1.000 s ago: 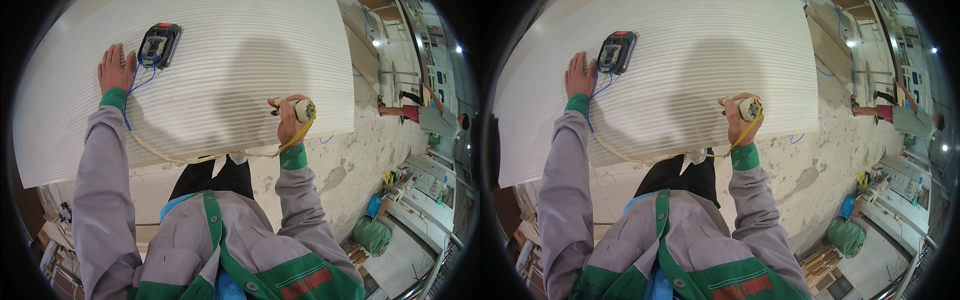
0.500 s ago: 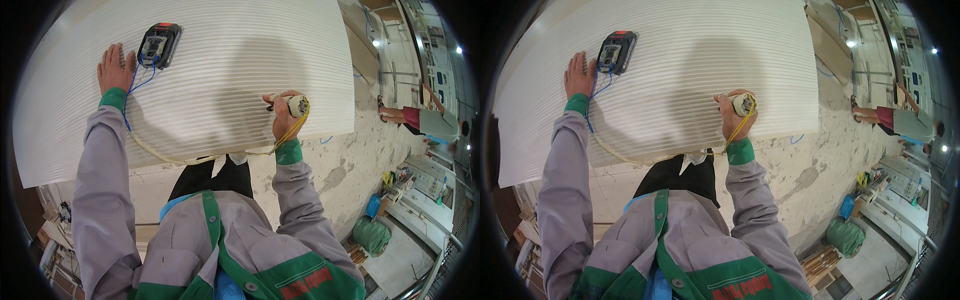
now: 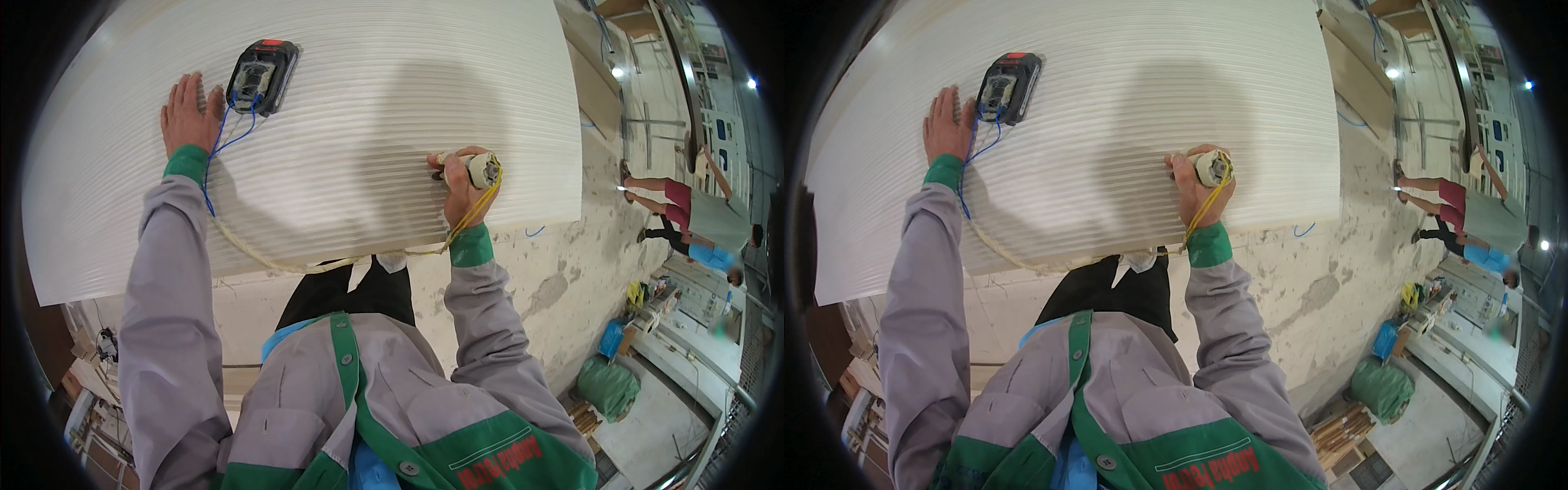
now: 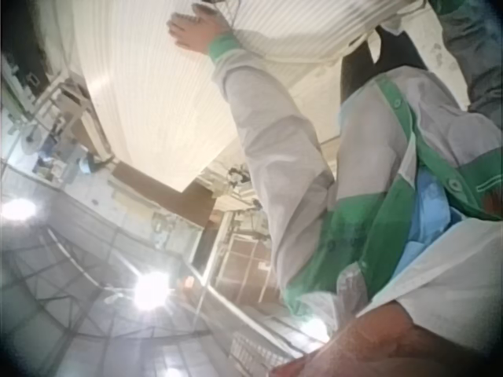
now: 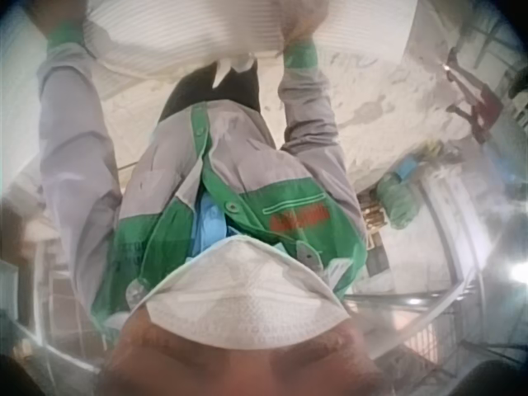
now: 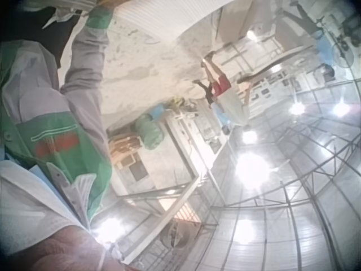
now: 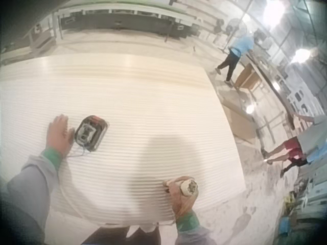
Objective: The person uses a blue pneumatic tool to smooth the surface of a large white ribbed panel, then retrieves a handheld sander and sanding pad to sand the same panel. The work occurs in a workshop with other workers visible in the background.
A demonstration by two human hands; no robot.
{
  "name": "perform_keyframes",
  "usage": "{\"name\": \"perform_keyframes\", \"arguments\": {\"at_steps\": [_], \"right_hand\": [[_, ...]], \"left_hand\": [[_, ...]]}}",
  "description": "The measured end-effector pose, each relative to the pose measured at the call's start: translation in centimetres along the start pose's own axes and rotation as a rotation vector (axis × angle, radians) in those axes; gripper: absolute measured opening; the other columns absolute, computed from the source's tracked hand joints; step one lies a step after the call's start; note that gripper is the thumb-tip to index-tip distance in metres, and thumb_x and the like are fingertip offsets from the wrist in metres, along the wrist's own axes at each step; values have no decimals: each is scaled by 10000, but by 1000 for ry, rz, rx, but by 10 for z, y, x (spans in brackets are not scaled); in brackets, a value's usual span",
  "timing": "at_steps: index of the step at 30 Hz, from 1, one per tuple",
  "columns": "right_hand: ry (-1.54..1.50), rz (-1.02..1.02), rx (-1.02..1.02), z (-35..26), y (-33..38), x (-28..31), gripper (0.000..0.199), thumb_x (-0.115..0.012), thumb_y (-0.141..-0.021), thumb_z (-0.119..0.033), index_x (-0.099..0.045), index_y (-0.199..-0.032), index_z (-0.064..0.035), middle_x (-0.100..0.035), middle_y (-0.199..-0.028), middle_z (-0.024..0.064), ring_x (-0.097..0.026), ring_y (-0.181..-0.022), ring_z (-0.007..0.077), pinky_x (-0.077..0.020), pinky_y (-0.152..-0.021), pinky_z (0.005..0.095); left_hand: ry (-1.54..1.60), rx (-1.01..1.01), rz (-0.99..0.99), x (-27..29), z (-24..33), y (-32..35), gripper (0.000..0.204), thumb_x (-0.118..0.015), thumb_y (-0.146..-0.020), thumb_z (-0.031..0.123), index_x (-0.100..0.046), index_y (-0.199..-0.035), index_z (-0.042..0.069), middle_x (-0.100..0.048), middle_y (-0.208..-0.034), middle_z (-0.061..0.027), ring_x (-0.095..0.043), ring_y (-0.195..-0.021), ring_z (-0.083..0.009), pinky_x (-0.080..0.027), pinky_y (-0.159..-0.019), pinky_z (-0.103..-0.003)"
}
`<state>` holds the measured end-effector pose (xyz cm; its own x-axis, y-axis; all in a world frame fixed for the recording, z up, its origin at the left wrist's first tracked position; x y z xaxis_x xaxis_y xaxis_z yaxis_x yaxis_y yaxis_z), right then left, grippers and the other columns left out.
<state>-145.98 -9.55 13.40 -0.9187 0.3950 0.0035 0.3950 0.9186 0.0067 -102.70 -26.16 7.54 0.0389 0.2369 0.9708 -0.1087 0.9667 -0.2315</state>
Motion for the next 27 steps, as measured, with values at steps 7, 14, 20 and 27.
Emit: {"name": "perform_keyframes", "arguments": {"at_steps": [7, 14, 20, 27], "right_hand": [[-119, 27, 123, -1, -6, 2, 196, -680, -890, -53, -549, -1025, 3, -715, -846, 156, -742, -836, 231, -586, -735, 333], [-94, 14, 41, 0, -10, -2, 195, -675, -889, -25, -545, -1028, 17, -710, -880, 166, -742, -839, 241, -598, -764, 346], [-83, 22, 81, -3, -17, -5, 182, -678, -898, -20, -556, -1026, 26, -700, -885, 165, -738, -858, 235, -600, -775, 345], [-118, -3, 71, -7, -21, -5, 196, -693, -895, -34, -548, -1015, 19, -716, -861, 152, -730, -838, 212, -588, -740, 321]], "left_hand": [[44, -4, 1, 1, 0, 2, 656, -475, -1020, 603, -453, -1543, 207, -398, -1633, -52, -292, -1544, -258, -183, -1267, -490], [43, 0, 0, 4, 2, 2, 653, -477, -1021, 599, -458, -1538, 201, -402, -1630, -55, -294, -1542, -263, -189, -1265, -488], [38, -7, 10, 3, 1, 2, 634, -489, -1023, 582, -463, -1533, 208, -408, -1627, -57, -303, -1538, -265, -193, -1263, -490], [47, -3, 10, 2, 1, 2, 620, -494, -1023, 568, -465, -1531, 213, -413, -1624, -56, -311, -1535, -266, -199, -1259, -495]]}}
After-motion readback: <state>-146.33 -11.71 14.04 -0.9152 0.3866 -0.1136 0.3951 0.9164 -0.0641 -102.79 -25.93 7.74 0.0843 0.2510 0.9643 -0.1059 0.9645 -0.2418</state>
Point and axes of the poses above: each hand's wrist, its own y-axis away from the middle knuckle, its own x-axis out of the back of the hand, z = x × y, the point moved 2 cm from there along -y, towards the middle knuckle
